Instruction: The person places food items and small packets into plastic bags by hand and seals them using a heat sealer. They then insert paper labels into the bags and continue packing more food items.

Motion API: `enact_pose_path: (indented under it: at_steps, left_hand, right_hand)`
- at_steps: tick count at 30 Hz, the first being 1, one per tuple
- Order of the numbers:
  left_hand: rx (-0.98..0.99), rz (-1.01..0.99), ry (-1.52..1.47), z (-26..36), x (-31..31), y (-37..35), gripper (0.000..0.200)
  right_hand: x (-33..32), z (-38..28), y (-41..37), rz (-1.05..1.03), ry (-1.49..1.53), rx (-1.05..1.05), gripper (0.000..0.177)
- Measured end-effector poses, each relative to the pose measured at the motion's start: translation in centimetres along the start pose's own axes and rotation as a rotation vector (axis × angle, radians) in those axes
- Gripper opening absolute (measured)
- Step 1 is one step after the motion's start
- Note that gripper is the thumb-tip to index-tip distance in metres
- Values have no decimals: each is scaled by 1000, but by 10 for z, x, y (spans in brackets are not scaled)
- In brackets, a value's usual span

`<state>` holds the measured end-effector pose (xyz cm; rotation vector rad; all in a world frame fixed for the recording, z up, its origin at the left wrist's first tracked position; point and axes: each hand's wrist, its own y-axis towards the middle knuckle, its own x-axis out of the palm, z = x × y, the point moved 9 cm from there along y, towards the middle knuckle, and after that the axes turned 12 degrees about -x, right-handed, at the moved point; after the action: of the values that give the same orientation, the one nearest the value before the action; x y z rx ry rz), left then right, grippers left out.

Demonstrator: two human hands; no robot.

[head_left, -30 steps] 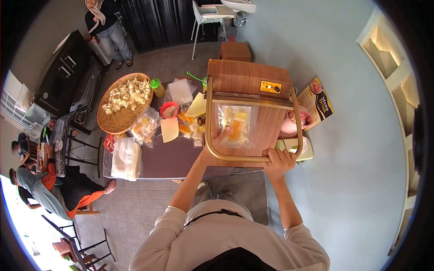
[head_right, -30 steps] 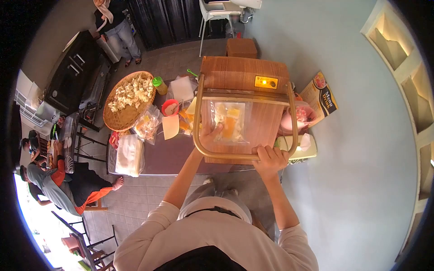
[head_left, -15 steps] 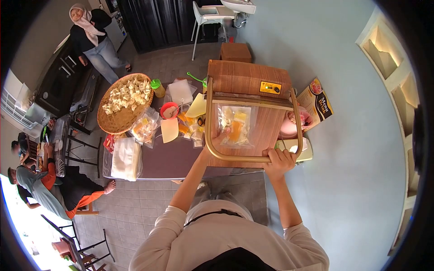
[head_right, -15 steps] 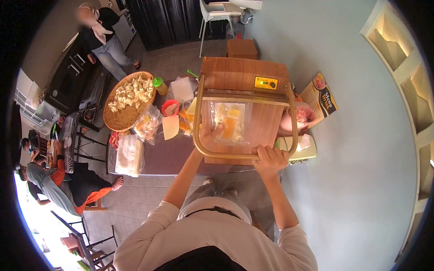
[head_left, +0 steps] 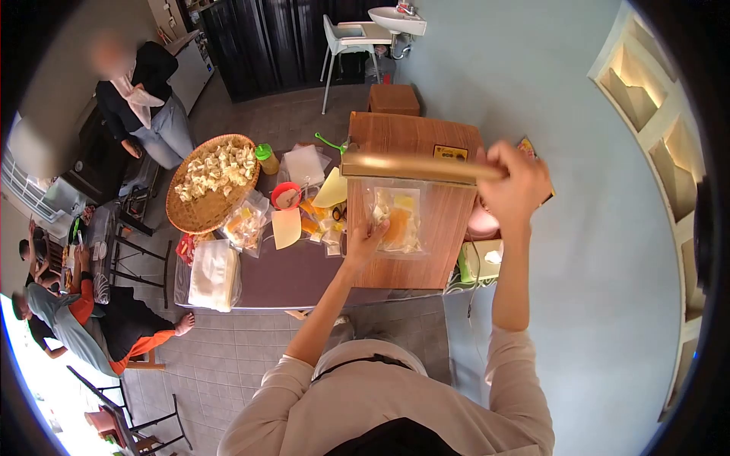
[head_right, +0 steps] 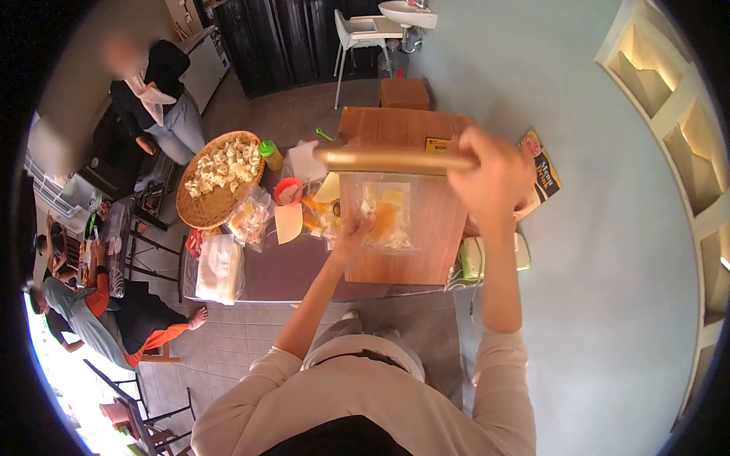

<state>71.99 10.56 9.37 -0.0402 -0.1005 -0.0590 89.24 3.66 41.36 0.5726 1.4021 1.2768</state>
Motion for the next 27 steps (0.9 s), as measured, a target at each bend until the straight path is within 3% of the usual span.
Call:
enact_pose_path:
  at_steps: [5, 7, 11, 13, 17, 20, 22, 27]
  left_hand:
    - [-32, 59, -46, 31, 0, -11, 39]
    - [-148, -3, 144, 38, 5, -15, 46]
    - [-107, -14, 69, 49, 7, -15, 47]
    - [-119, 52, 277, 62, 6, -21, 47]
    - [-121, 84, 339, 57, 6, -20, 47]
    - [-82, 72, 228, 58, 15, -25, 47]
    - [128, 189, 400, 78, 20, -40, 35]
    - [93, 200, 251, 58, 16, -37, 32]
  right_hand:
    - [30, 29, 41, -78, -55, 38, 15]
    - [36, 34, 47, -100, -66, 47, 16]
    - [39, 36, 49, -107, -97, 47, 16]
    - [38, 35, 49, -102, -117, 42, 17]
    - [39, 35, 49, -102, -130, 32, 17]
    - [39, 35, 49, -82, -137, 21, 18]
    - [38, 35, 50, -76, -134, 33, 18]
    - [37, 36, 51, -61, -121, 23, 18]
